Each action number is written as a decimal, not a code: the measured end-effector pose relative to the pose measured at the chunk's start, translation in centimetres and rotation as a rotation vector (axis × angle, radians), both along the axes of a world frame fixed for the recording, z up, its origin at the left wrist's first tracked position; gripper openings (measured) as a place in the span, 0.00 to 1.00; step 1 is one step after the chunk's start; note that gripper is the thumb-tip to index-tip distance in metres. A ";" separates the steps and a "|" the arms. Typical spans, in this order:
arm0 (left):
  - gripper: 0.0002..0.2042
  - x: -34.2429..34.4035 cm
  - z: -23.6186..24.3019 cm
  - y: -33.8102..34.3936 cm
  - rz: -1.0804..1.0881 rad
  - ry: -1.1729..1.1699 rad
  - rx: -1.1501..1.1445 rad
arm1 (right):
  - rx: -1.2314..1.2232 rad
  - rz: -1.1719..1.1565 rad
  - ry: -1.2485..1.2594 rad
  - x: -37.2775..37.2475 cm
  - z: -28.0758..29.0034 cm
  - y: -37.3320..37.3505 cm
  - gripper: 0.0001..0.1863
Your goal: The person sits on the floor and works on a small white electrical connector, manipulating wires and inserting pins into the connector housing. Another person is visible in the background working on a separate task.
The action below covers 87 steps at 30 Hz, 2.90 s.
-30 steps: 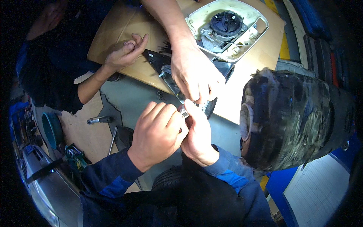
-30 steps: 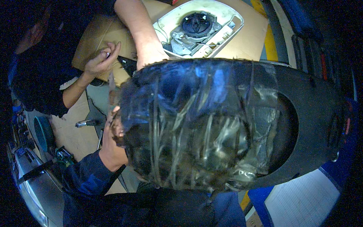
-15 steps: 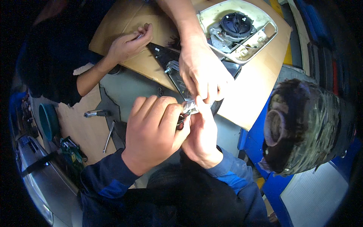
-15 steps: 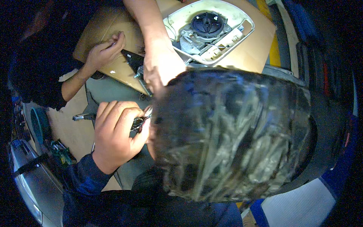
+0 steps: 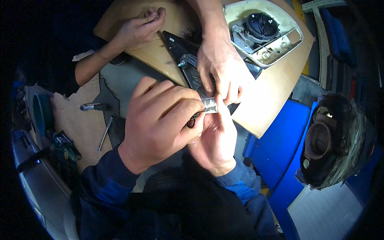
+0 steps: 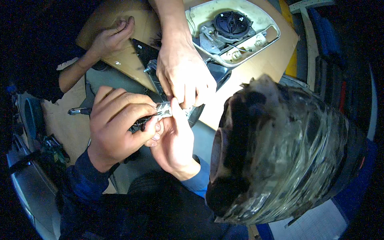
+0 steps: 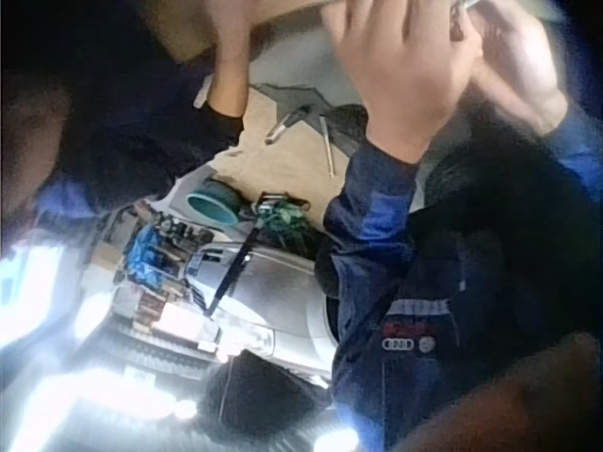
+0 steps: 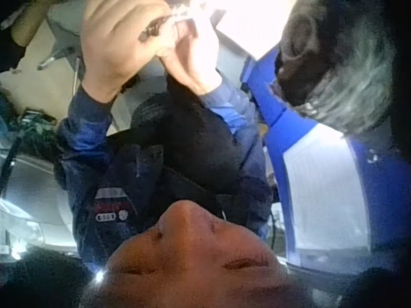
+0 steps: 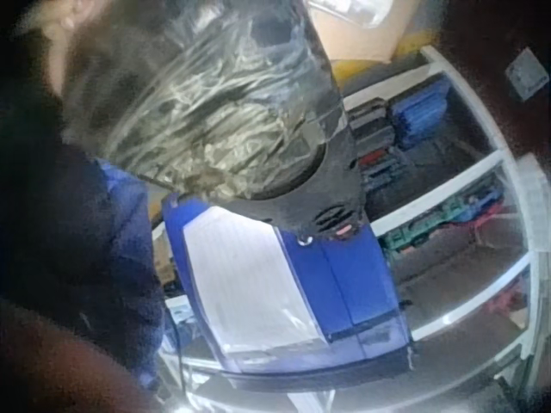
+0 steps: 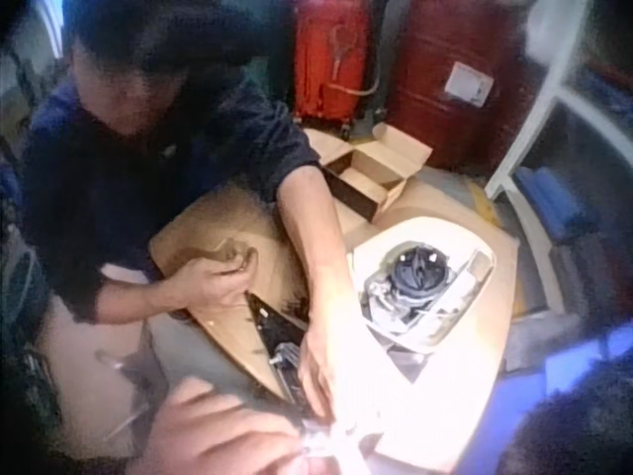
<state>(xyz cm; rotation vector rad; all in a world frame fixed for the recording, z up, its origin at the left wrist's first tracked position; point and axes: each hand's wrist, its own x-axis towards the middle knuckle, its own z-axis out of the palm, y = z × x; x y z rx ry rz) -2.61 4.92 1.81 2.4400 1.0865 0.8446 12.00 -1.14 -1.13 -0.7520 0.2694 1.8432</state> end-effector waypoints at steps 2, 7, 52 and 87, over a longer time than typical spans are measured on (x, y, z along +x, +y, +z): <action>0.11 0.3 0.0 0.4 -0.023 -0.028 -0.019 | 0.076 -0.014 0.111 0.5 -1.0 -0.5 0.29; 0.12 0.3 -0.1 0.5 -0.041 -0.070 -0.046 | 0.113 -0.087 0.309 0.6 -2.9 -1.3 0.30; 0.12 0.3 0.5 -0.6 0.005 0.070 -0.010 | 0.119 -0.083 -0.193 -0.6 -3.4 -1.6 0.22; 0.11 0.4 1.1 -0.9 -0.010 -0.024 -0.065 | 0.054 -0.036 -0.141 -0.3 -2.9 -2.2 0.24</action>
